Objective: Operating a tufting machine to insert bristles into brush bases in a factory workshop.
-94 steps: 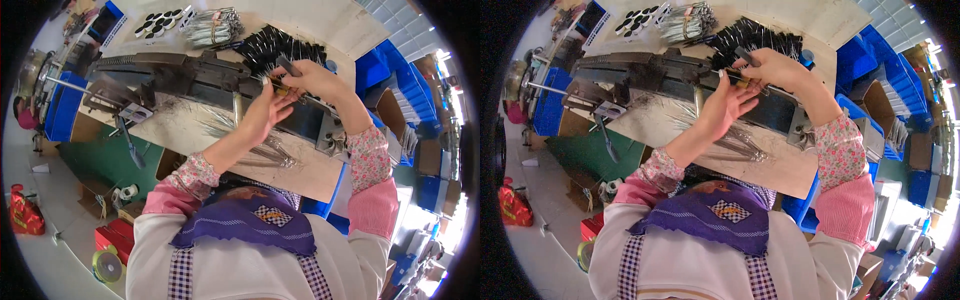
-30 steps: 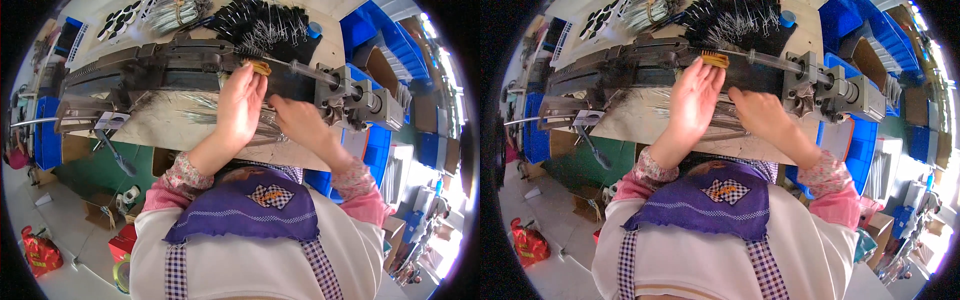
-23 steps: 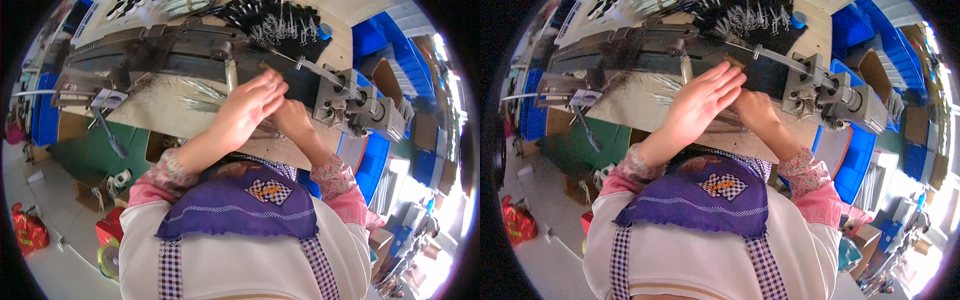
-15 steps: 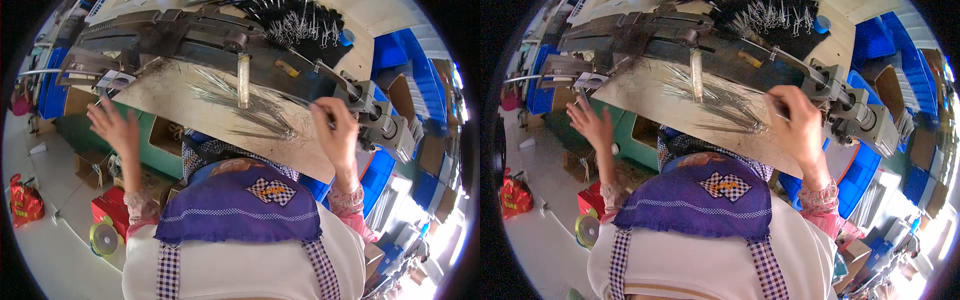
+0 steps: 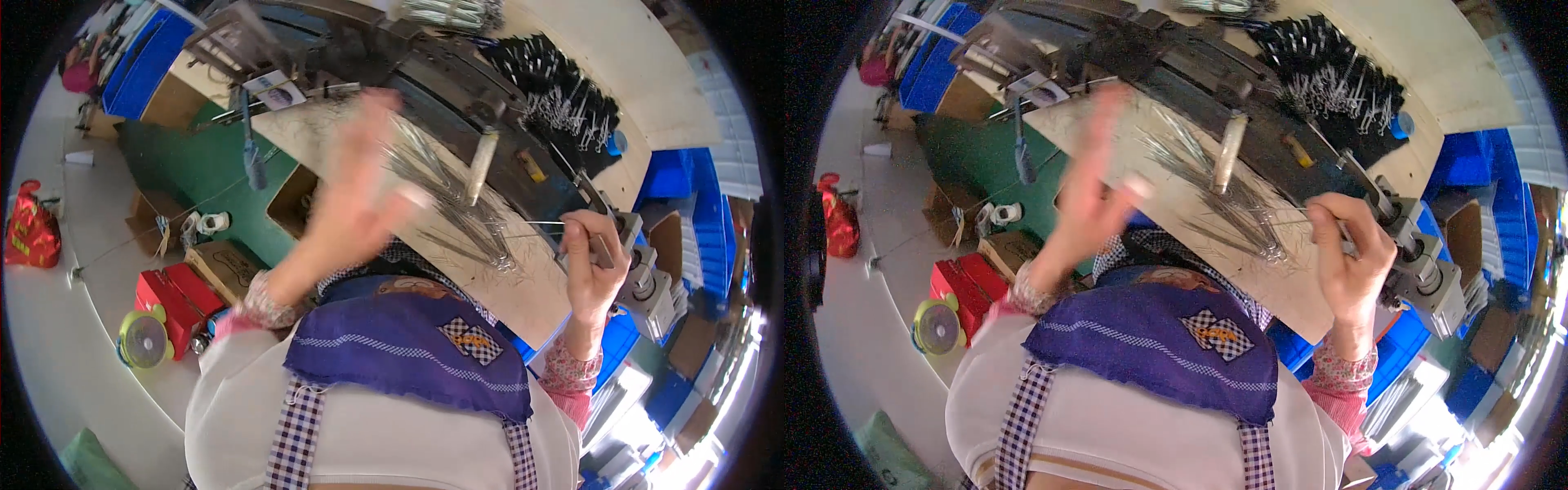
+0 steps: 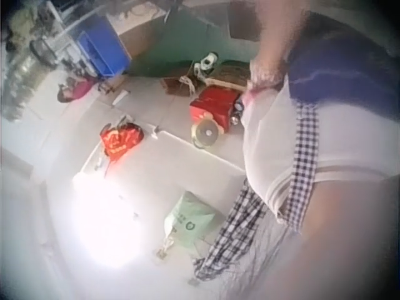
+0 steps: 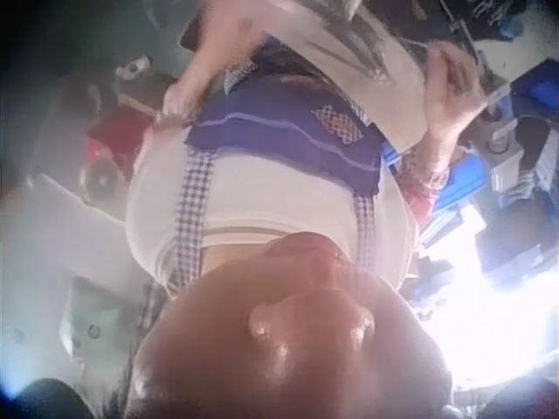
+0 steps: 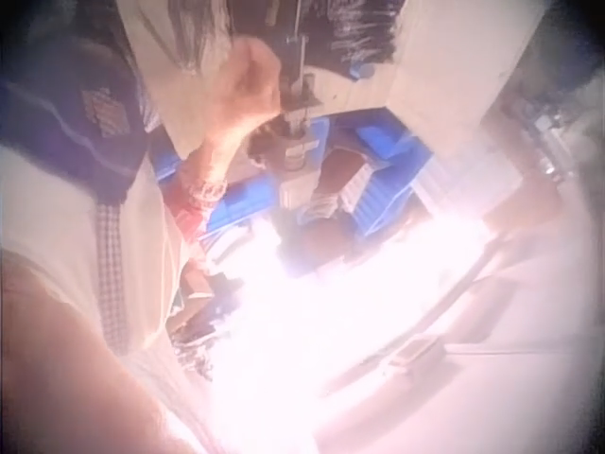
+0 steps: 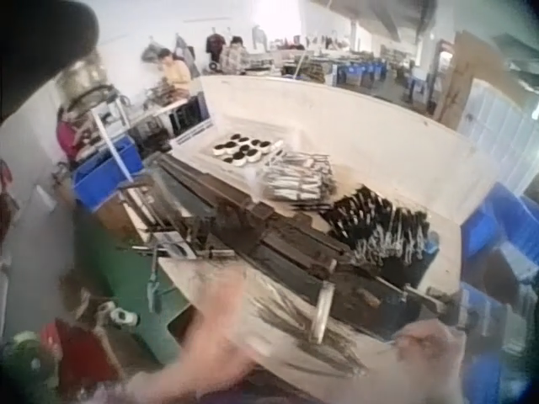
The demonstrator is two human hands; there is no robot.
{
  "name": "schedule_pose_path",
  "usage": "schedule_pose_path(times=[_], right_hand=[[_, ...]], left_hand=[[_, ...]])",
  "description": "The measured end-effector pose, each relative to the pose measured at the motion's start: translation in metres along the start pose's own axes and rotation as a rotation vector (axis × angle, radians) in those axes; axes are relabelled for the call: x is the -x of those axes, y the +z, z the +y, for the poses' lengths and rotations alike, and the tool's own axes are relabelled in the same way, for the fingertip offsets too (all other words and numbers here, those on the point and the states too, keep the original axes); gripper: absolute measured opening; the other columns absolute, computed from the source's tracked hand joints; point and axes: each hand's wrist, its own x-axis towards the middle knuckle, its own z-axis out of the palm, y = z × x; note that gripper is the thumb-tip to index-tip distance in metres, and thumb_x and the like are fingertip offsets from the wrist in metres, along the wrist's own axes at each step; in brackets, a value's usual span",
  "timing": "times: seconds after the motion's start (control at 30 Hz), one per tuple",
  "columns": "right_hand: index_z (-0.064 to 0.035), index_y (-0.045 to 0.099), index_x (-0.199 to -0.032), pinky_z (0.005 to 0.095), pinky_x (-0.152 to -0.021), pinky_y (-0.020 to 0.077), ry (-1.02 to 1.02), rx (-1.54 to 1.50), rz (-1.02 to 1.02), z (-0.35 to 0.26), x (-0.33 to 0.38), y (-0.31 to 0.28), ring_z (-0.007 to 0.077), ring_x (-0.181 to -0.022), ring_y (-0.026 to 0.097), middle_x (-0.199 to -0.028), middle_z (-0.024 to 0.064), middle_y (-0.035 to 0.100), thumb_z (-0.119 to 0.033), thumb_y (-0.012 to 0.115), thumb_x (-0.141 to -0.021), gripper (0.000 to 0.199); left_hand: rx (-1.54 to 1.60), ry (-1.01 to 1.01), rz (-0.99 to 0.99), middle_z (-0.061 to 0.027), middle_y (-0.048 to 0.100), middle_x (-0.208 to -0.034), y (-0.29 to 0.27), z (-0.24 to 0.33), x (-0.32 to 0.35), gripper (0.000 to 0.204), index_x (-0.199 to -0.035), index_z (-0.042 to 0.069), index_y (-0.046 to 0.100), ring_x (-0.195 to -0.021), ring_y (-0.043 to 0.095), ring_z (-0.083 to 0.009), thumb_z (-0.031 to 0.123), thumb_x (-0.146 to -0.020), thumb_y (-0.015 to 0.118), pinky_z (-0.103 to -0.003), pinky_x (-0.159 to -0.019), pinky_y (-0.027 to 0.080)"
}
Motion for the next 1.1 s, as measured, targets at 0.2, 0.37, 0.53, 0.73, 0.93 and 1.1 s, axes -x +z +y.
schedule_pose_path(times=[0.2, 0.37, 0.53, 0.73, 0.93, 1.1], right_hand=[[0.0029, 0.067, -0.096, 0.0249, -0.067, 0.0503, -0.069, 0.083, -0.040, -0.033, -0.029, 0.015, 0.0139, -0.072, 0.065, -0.087, 0.0092, 0.069, 0.005, 0.063, -0.083, 0.014], [0.0016, 0.067, -0.099, 0.0298, -0.074, 0.0511, -0.171, 0.505, 0.037, 0.003, -0.044, -0.019, 0.0207, -0.082, 0.065, -0.094, 0.0125, 0.065, 0.004, 0.061, -0.084, 0.016], [-0.0011, 0.064, -0.104, 0.0369, -0.078, 0.0503, -0.405, 0.737, -0.107, 0.019, -0.057, -0.008, 0.0312, -0.089, 0.061, -0.098, 0.0143, 0.062, 0.003, 0.063, -0.080, 0.025], [-0.0012, 0.064, -0.097, 0.0377, -0.067, 0.0501, -0.492, 0.723, -0.135, 0.017, -0.071, 0.007, 0.0296, -0.079, 0.059, -0.084, 0.0118, 0.060, 0.004, 0.062, -0.070, 0.028], [-0.0011, 0.061, -0.093, 0.0369, -0.066, 0.0494, -0.460, 0.671, -0.185, 0.016, -0.066, 0.006, 0.0281, -0.075, 0.057, -0.077, 0.0108, 0.054, -0.001, 0.060, -0.070, 0.023], [-0.0013, 0.064, -0.096, 0.0428, -0.070, 0.0506, -0.239, 0.698, 0.004, 0.026, -0.080, -0.028, 0.0355, -0.076, 0.061, -0.082, 0.0176, 0.061, -0.013, 0.057, -0.088, 0.016]], left_hand=[[0.718, -0.156, -0.578, -0.0056, 0.058, -0.080, 0.016, 0.027, -0.030, 0.022, -0.097, 0.001, 0.053, -0.078, 0.058, -0.0206, 0.021, -0.100, 0.045, -0.034, -0.079, 0.047], [0.445, 0.223, -0.094, -0.0066, 0.050, -0.086, 0.063, -0.041, -0.018, 0.029, -0.089, 0.002, 0.054, -0.085, 0.054, -0.0168, 0.025, -0.101, 0.041, -0.032, -0.067, 0.049], [1.161, -0.688, -0.308, -0.0033, 0.047, -0.078, 0.090, 0.037, -0.028, 0.028, -0.087, 0.006, 0.053, -0.063, 0.046, -0.0116, 0.026, -0.102, 0.040, -0.025, -0.052, 0.041], [1.859, -0.706, -0.503, 0.0038, 0.033, -0.054, 0.026, 0.059, -0.067, 0.027, -0.088, 0.009, 0.052, -0.042, 0.028, -0.0050, 0.030, -0.102, 0.042, -0.020, -0.038, 0.022], [2.389, -0.667, -0.102, 0.0029, 0.029, -0.054, -0.021, -0.018, -0.067, 0.020, -0.103, 0.007, 0.055, -0.039, 0.030, -0.0040, 0.023, -0.100, 0.043, -0.022, -0.034, 0.026], [0.944, -0.116, -0.371, -0.0075, 0.061, -0.063, -0.013, -0.021, -0.032, 0.023, -0.080, 0.003, 0.066, -0.048, 0.051, -0.0122, 0.020, -0.092, 0.056, -0.026, -0.044, 0.039]])
